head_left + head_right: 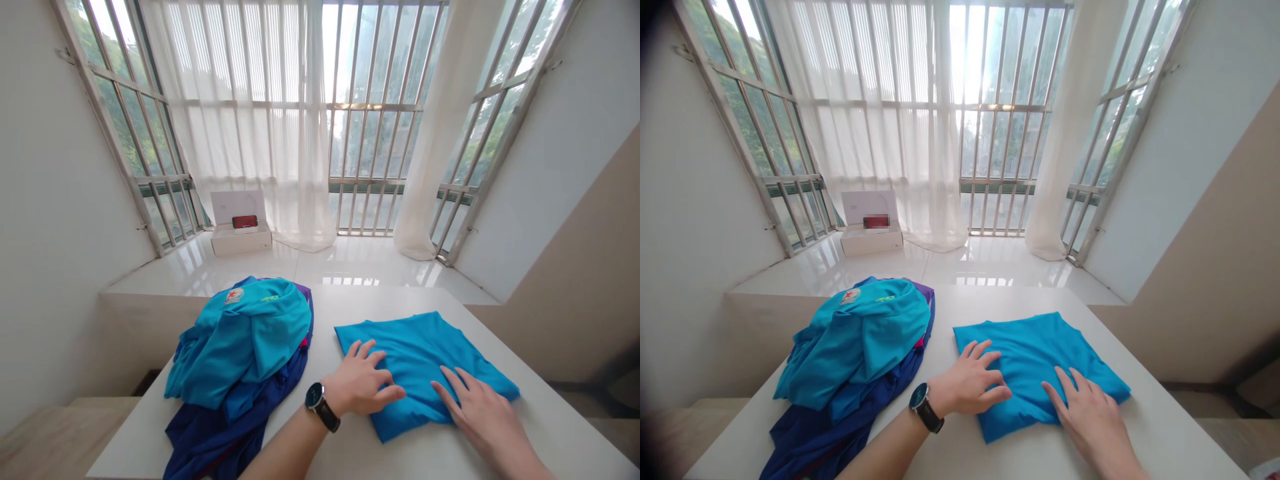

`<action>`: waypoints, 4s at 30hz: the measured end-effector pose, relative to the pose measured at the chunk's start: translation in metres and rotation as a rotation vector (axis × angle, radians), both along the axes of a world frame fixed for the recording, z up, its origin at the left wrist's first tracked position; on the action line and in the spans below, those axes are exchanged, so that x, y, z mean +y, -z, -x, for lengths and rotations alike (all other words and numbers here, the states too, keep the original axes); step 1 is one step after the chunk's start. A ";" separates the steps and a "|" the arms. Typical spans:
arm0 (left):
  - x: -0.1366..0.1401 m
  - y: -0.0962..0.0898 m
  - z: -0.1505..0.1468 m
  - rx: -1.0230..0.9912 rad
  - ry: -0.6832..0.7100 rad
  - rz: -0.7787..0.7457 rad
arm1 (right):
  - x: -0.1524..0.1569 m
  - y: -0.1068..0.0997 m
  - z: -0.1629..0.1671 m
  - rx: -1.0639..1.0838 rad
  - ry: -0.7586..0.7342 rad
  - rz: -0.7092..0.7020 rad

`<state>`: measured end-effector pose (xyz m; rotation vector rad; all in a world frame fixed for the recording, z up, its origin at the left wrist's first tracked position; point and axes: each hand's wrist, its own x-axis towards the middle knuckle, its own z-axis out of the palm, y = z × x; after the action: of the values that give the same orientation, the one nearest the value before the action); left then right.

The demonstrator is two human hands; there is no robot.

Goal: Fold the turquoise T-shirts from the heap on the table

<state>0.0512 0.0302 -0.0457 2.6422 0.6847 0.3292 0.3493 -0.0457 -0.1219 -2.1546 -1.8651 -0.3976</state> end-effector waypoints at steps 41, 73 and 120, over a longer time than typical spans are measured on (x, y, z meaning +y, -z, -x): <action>0.044 0.018 0.015 -0.004 -0.517 -0.204 | 0.052 -0.013 0.116 0.129 -0.115 0.251; 0.004 0.007 0.025 -0.133 0.032 -0.089 | -0.015 -0.018 0.064 0.711 -0.419 -0.018; 0.026 -0.011 0.048 -0.229 -0.223 0.156 | 0.009 -0.066 0.181 0.146 -0.589 0.131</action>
<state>0.0033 0.0566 -0.0348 2.3382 0.8895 0.6053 0.1686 -0.0366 -0.0554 -1.5370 -2.3558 0.0072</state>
